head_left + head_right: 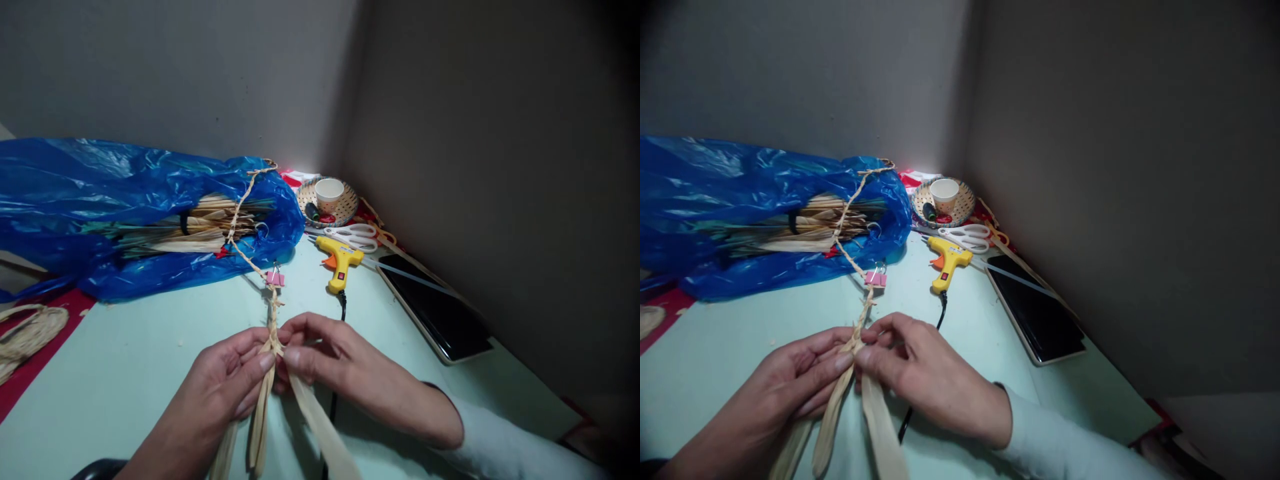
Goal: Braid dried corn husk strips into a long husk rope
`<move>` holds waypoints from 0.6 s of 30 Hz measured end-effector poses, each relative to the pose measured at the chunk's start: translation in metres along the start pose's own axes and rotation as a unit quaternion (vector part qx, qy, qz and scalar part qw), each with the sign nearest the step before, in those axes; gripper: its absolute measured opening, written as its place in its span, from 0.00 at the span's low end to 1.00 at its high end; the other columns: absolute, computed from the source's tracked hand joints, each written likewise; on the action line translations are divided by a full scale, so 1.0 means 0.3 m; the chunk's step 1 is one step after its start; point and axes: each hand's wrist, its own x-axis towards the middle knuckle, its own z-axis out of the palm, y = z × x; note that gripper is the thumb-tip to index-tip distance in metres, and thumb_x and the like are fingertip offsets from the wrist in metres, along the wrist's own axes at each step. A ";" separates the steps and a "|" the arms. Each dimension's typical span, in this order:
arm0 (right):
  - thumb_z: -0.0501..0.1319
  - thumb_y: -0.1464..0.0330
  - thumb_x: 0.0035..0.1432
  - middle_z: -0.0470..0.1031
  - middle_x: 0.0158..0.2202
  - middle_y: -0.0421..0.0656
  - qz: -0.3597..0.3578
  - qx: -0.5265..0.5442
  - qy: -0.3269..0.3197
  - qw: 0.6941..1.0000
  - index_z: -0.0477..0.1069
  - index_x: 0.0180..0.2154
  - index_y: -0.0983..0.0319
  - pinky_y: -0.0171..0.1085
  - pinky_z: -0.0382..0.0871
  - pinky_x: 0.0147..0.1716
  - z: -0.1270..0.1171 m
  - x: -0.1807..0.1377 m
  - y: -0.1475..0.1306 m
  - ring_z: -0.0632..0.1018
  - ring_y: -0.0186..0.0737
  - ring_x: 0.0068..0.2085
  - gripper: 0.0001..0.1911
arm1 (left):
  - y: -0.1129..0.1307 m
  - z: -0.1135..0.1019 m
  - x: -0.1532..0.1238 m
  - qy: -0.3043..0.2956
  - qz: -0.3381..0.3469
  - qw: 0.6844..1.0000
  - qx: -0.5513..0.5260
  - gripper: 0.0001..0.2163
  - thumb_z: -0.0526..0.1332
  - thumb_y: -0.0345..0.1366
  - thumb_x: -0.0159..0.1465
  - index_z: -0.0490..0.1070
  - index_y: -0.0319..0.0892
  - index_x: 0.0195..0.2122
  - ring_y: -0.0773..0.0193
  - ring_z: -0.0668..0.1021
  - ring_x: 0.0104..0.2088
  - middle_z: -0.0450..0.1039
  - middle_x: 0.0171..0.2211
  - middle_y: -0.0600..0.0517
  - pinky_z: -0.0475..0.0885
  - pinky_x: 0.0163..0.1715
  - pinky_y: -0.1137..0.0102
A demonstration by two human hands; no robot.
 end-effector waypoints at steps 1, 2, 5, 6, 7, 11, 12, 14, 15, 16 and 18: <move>0.59 0.58 0.63 0.72 0.34 0.41 0.023 0.037 -0.024 0.999 0.65 0.47 0.64 0.34 0.67 0.33 0.004 0.006 0.007 0.73 0.34 0.31 0.17 | -0.005 -0.001 0.002 -0.010 0.000 1.000 -0.002 0.17 0.69 0.41 0.58 0.75 0.43 0.47 0.63 0.79 0.32 0.80 0.38 0.48 0.73 0.34 0.70; 0.59 0.60 0.63 0.71 0.33 0.40 0.042 0.065 -0.040 0.996 0.64 0.48 0.64 0.32 0.65 0.28 0.008 0.011 0.014 0.71 0.31 0.27 0.17 | -0.010 -0.001 0.003 -0.016 0.001 1.000 -0.003 0.18 0.69 0.41 0.58 0.74 0.43 0.48 0.62 0.80 0.32 0.80 0.39 0.48 0.73 0.34 0.70; 0.56 0.65 0.64 0.69 0.32 0.39 0.062 0.028 -0.038 0.997 0.64 0.48 0.64 0.31 0.59 0.22 0.018 0.015 0.022 0.64 0.28 0.23 0.13 | -0.022 0.005 0.002 0.014 -0.009 1.000 0.007 0.23 0.68 0.41 0.59 0.68 0.45 0.54 0.63 0.79 0.33 0.79 0.39 0.49 0.73 0.36 0.70; 0.55 0.65 0.64 0.70 0.32 0.40 0.051 -0.021 -0.030 0.998 0.67 0.46 0.64 0.31 0.60 0.24 0.020 0.014 0.022 0.65 0.30 0.25 0.11 | -0.024 0.008 -0.001 0.031 -0.012 0.999 0.012 0.25 0.68 0.41 0.59 0.65 0.47 0.56 0.64 0.79 0.32 0.79 0.38 0.51 0.72 0.35 0.71; 0.55 0.66 0.64 0.71 0.32 0.41 0.034 -0.078 -0.023 0.996 0.69 0.42 0.64 0.32 0.62 0.27 0.021 0.012 0.020 0.67 0.31 0.27 0.09 | -0.025 0.010 -0.003 0.044 -0.014 0.999 0.014 0.27 0.68 0.42 0.59 0.62 0.49 0.58 0.65 0.78 0.31 0.78 0.37 0.52 0.72 0.35 0.71; 0.51 0.68 0.67 0.74 0.30 0.41 -0.050 -0.206 0.000 0.977 0.71 0.31 0.64 0.33 0.63 0.36 0.019 0.010 0.023 0.71 0.34 0.32 0.14 | -0.019 0.014 -0.009 0.051 -0.018 0.998 0.023 0.31 0.67 0.44 0.59 0.55 0.54 0.61 0.64 0.76 0.30 0.73 0.27 0.58 0.69 0.31 0.72; 0.51 0.69 0.67 0.73 0.29 0.40 -0.060 -0.209 0.004 0.976 0.71 0.30 0.64 0.32 0.62 0.35 0.018 0.013 0.026 0.71 0.32 0.31 0.15 | -0.017 0.015 -0.010 0.051 -0.021 0.998 0.029 0.30 0.66 0.45 0.60 0.55 0.54 0.60 0.64 0.75 0.30 0.72 0.25 0.58 0.69 0.30 0.73; 0.52 0.70 0.65 0.71 0.24 0.37 -0.056 -0.197 0.018 0.979 0.72 0.27 0.64 0.31 0.60 0.29 0.018 0.021 0.034 0.67 0.30 0.26 0.16 | -0.015 0.016 -0.009 0.053 -0.030 0.997 0.043 0.27 0.66 0.46 0.60 0.58 0.52 0.58 0.64 0.75 0.29 0.72 0.25 0.57 0.67 0.29 0.74; 0.53 0.69 0.64 0.69 0.22 0.37 -0.043 -0.187 0.028 0.981 0.72 0.26 0.64 0.30 0.58 0.27 0.020 0.025 0.039 0.65 0.29 0.24 0.16 | -0.015 0.017 -0.008 0.055 -0.034 0.997 0.048 0.26 0.66 0.46 0.60 0.60 0.50 0.56 0.64 0.75 0.29 0.73 0.25 0.56 0.67 0.29 0.74; 0.54 0.69 0.64 0.68 0.21 0.37 -0.027 -0.170 0.035 0.985 0.73 0.25 0.64 0.30 0.56 0.25 0.022 0.029 0.043 0.63 0.29 0.23 0.16 | -0.017 0.017 -0.008 0.058 -0.037 0.996 0.051 0.24 0.66 0.46 0.59 0.62 0.49 0.54 0.64 0.74 0.30 0.74 0.26 0.55 0.66 0.29 0.74; 0.54 0.67 0.63 0.67 0.20 0.37 0.003 -0.112 0.041 0.993 0.73 0.25 0.65 0.31 0.55 0.23 0.028 0.034 0.050 0.61 0.29 0.22 0.17 | -0.023 0.016 -0.007 0.067 -0.040 0.995 0.062 0.22 0.66 0.47 0.59 0.63 0.48 0.52 0.64 0.73 0.29 0.74 0.26 0.55 0.65 0.27 0.75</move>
